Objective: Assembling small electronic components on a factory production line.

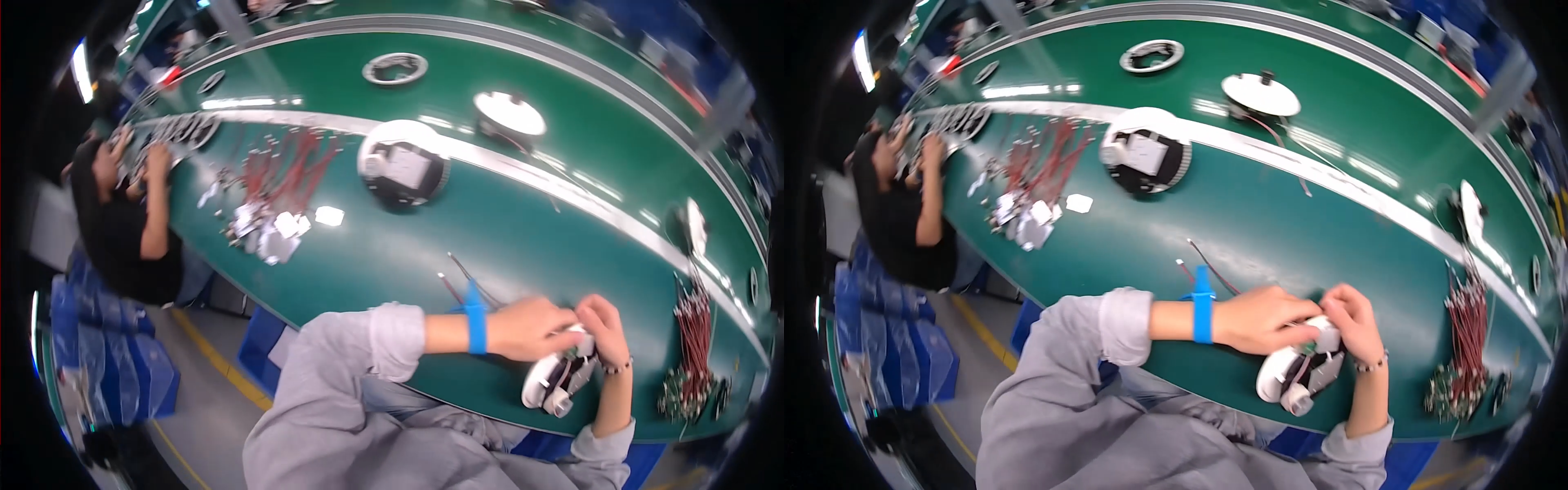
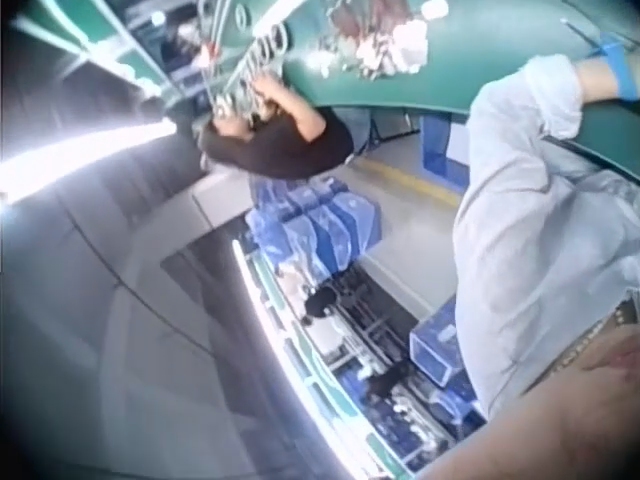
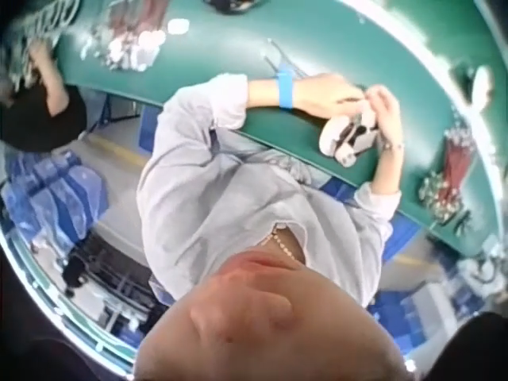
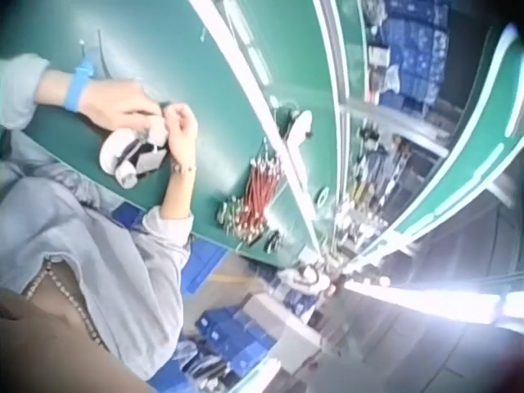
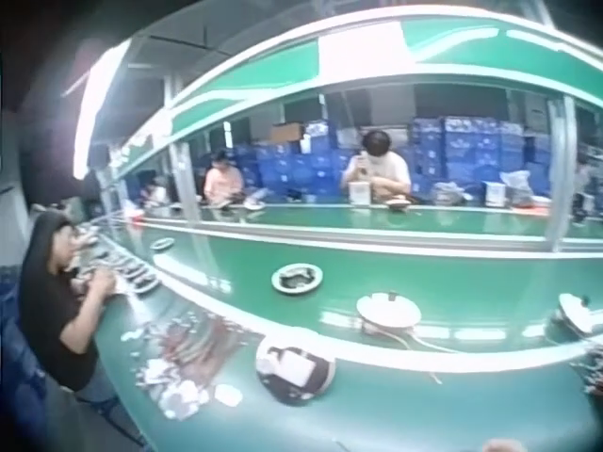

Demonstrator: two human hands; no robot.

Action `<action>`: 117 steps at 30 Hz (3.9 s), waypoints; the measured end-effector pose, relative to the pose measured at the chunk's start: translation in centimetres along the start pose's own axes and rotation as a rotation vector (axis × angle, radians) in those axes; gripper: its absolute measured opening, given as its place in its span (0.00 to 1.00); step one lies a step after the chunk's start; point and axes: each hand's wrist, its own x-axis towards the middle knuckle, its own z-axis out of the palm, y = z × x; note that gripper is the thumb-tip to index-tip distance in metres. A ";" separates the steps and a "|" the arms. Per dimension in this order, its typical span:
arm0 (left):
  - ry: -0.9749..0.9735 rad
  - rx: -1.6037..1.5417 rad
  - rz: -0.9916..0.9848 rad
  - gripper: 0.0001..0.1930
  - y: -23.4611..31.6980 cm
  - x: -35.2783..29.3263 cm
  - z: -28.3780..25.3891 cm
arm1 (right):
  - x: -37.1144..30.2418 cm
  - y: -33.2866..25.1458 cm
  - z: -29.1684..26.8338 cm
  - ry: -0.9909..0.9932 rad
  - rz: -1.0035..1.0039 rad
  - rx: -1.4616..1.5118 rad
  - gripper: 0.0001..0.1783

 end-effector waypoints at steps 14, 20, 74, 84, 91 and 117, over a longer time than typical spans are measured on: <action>0.001 0.263 -0.289 0.09 7.3 -12.4 -16.9 | 1.3 0.9 2.2 0.057 -0.007 0.102 0.13; 0.485 0.752 -0.792 0.11 7.4 -21.6 -30.8 | 1.8 1.3 3.6 0.125 -0.041 -0.039 0.08; 0.442 -0.562 -0.408 0.07 0.5 -2.9 -1.5 | 0.9 -2.4 3.7 0.228 -0.510 -0.456 0.47; 0.442 -0.516 -0.329 0.05 -1.0 -3.5 -1.0 | 1.7 -6.1 6.7 0.150 -0.698 -0.390 0.08; 0.468 -0.668 -0.301 0.09 -1.9 -3.5 -0.6 | 0.6 -12.0 5.2 0.094 -0.509 -0.013 0.23; 0.481 -0.660 -0.305 0.13 -1.7 -3.6 -0.7 | 2.7 -7.8 1.7 0.245 -0.471 -0.892 0.09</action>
